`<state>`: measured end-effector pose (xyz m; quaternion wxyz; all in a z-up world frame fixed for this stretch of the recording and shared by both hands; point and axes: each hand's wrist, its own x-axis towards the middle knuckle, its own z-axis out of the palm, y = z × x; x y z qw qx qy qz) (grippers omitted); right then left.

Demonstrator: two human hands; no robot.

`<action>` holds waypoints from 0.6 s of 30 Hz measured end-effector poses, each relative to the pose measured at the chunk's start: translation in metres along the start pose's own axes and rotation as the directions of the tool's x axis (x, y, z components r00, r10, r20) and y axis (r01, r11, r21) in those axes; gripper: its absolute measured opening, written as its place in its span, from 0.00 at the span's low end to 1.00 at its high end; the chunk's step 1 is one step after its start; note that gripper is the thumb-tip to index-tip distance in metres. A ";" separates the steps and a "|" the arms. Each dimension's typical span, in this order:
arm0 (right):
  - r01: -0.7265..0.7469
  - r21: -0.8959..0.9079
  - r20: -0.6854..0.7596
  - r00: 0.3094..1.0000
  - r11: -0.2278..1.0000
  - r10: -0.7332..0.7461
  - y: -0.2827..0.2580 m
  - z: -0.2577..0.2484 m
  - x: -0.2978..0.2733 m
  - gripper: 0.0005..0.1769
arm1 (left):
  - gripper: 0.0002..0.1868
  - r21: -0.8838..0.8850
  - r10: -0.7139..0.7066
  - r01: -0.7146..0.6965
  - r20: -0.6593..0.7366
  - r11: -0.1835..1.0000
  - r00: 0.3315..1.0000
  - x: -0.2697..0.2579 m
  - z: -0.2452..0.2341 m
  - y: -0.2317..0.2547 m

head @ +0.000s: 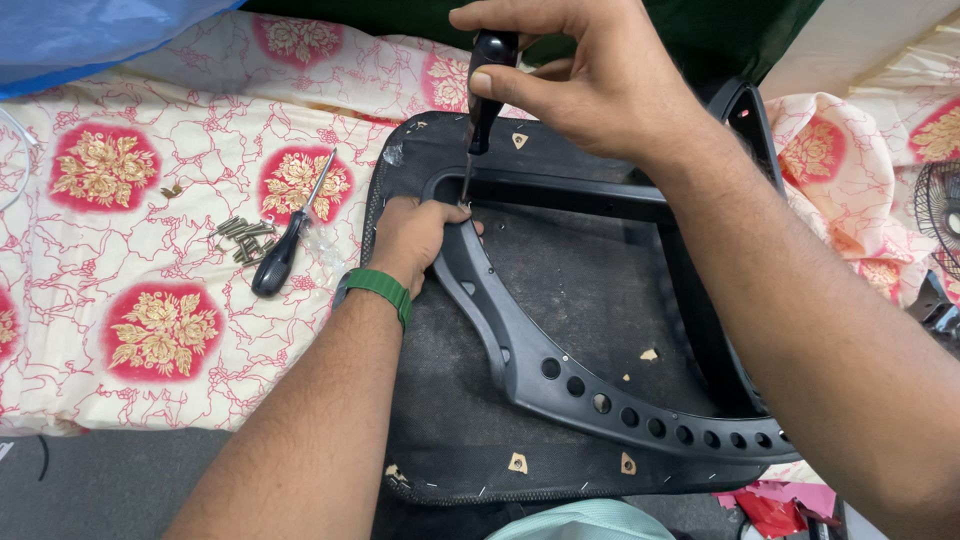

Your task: The person uses a screwdriver to fasten screws into a black plastic chair frame resting on a patterned cloth. They repeatedly align the frame, insert screws, and tighten them while adjusting the frame's position.

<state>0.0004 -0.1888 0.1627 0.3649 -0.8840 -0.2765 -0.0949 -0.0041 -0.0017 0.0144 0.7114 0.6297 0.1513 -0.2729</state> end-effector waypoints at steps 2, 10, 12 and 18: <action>-0.004 0.001 -0.012 1.000 1.000 0.004 -0.003 0.000 0.001 0.21 | 0.12 -0.001 0.001 -0.001 0.001 1.000 1.000 0.000 0.001 0.002; -0.029 -0.071 -0.063 0.998 0.997 0.025 -0.009 0.003 0.001 0.20 | 0.12 -0.011 0.012 -0.011 0.026 1.000 1.000 0.005 -0.001 -0.004; 0.047 -0.092 -0.065 0.996 0.995 -0.053 -0.008 0.003 0.002 0.21 | 0.13 0.004 0.031 -0.032 0.058 0.999 0.998 0.006 -0.002 -0.004; 0.129 -0.212 -0.104 0.983 0.969 -0.153 0.001 0.005 0.003 0.19 | 0.13 -0.011 0.020 -0.020 0.061 1.000 0.998 0.012 -0.003 -0.008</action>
